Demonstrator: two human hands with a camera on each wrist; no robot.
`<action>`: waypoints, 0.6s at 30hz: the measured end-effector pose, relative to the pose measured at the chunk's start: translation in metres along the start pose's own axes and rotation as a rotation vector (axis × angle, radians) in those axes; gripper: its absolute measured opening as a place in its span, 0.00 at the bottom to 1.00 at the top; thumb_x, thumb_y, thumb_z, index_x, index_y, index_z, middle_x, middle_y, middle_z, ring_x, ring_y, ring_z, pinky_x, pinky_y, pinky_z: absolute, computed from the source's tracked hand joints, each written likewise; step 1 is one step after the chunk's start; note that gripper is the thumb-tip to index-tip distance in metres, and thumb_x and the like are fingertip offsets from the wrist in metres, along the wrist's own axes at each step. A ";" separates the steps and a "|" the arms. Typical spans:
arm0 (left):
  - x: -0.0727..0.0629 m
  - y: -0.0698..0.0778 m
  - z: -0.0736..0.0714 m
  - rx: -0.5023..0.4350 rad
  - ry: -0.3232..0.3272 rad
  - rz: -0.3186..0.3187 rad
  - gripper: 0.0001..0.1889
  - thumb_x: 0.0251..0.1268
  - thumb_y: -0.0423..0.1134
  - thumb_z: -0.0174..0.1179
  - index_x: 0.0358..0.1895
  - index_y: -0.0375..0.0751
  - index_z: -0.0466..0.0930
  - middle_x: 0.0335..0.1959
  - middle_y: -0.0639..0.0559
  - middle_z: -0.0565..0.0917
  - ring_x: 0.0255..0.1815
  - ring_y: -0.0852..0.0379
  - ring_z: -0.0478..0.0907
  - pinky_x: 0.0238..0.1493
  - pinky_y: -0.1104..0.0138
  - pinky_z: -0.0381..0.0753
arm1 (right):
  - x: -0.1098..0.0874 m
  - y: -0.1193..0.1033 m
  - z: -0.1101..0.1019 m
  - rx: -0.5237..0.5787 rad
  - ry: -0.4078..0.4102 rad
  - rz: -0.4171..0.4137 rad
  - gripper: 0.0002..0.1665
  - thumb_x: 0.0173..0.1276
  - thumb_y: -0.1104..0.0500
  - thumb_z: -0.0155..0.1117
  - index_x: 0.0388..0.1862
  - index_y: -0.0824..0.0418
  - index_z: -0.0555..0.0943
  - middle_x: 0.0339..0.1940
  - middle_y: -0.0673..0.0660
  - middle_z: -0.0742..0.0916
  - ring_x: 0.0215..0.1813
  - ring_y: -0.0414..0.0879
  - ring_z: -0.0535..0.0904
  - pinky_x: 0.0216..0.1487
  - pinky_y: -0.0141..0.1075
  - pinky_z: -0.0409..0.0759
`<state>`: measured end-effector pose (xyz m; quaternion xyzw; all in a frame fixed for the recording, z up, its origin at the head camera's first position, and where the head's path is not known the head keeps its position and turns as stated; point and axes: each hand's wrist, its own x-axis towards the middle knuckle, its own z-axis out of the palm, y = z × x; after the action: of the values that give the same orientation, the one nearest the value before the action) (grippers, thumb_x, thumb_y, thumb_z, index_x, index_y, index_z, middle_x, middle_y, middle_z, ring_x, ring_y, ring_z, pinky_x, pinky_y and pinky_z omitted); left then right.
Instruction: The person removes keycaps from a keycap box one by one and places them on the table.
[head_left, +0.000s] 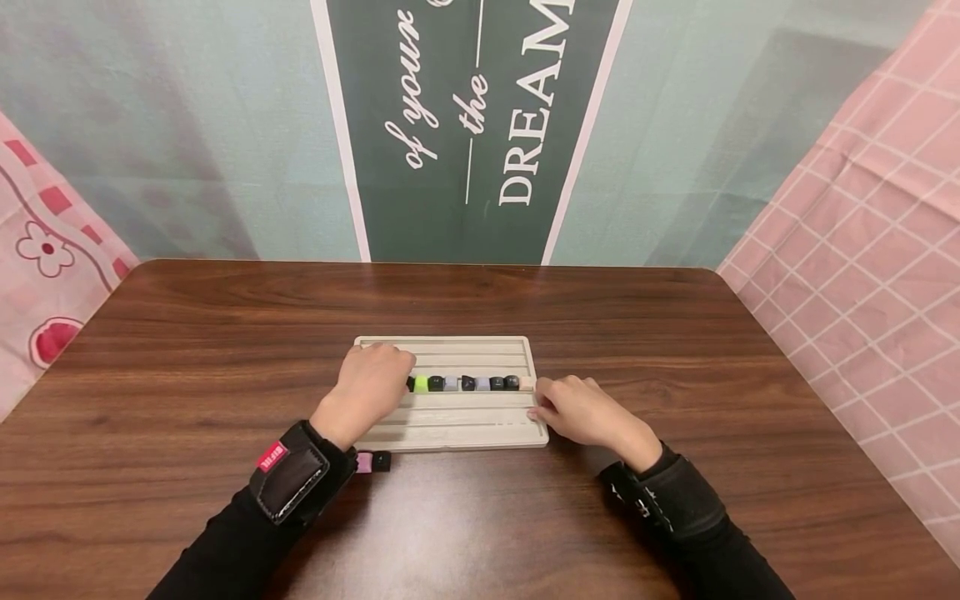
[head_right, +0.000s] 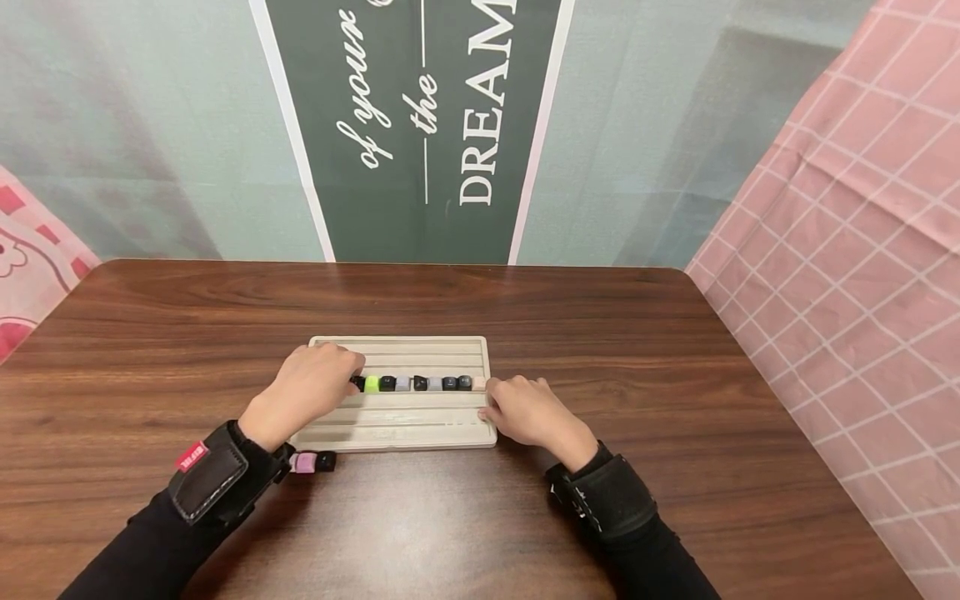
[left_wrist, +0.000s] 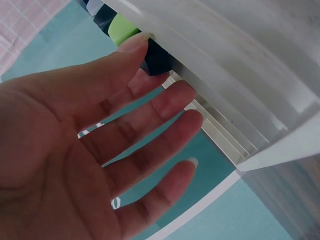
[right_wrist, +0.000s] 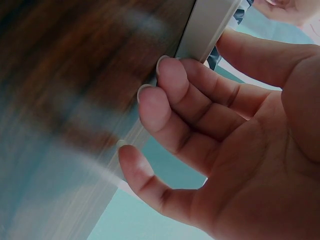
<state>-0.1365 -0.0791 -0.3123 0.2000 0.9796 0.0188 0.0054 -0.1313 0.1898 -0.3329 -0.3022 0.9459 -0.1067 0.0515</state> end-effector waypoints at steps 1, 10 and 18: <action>0.000 0.000 0.000 -0.002 0.001 0.000 0.04 0.52 0.27 0.57 0.30 0.38 0.79 0.25 0.45 0.79 0.26 0.50 0.76 0.30 0.55 0.74 | 0.000 0.000 0.000 0.000 0.003 -0.004 0.15 0.62 0.56 0.62 0.20 0.55 0.68 0.14 0.45 0.67 0.19 0.37 0.64 0.23 0.33 0.62; 0.003 -0.002 0.001 -0.010 0.026 0.009 0.05 0.49 0.25 0.57 0.26 0.38 0.79 0.24 0.44 0.80 0.26 0.47 0.78 0.28 0.54 0.75 | -0.001 0.001 0.000 0.030 0.005 0.008 0.15 0.62 0.57 0.62 0.21 0.55 0.68 0.14 0.45 0.67 0.18 0.36 0.62 0.22 0.33 0.62; 0.003 -0.003 0.001 -0.008 0.015 0.007 0.03 0.51 0.32 0.63 0.28 0.37 0.79 0.27 0.43 0.81 0.28 0.46 0.79 0.30 0.54 0.75 | 0.000 0.001 0.000 0.036 -0.009 0.021 0.15 0.62 0.56 0.63 0.21 0.55 0.68 0.14 0.45 0.67 0.18 0.37 0.63 0.23 0.34 0.62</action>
<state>-0.1401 -0.0807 -0.3130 0.2034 0.9788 0.0243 -0.0011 -0.1314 0.1903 -0.3334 -0.2918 0.9467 -0.1218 0.0622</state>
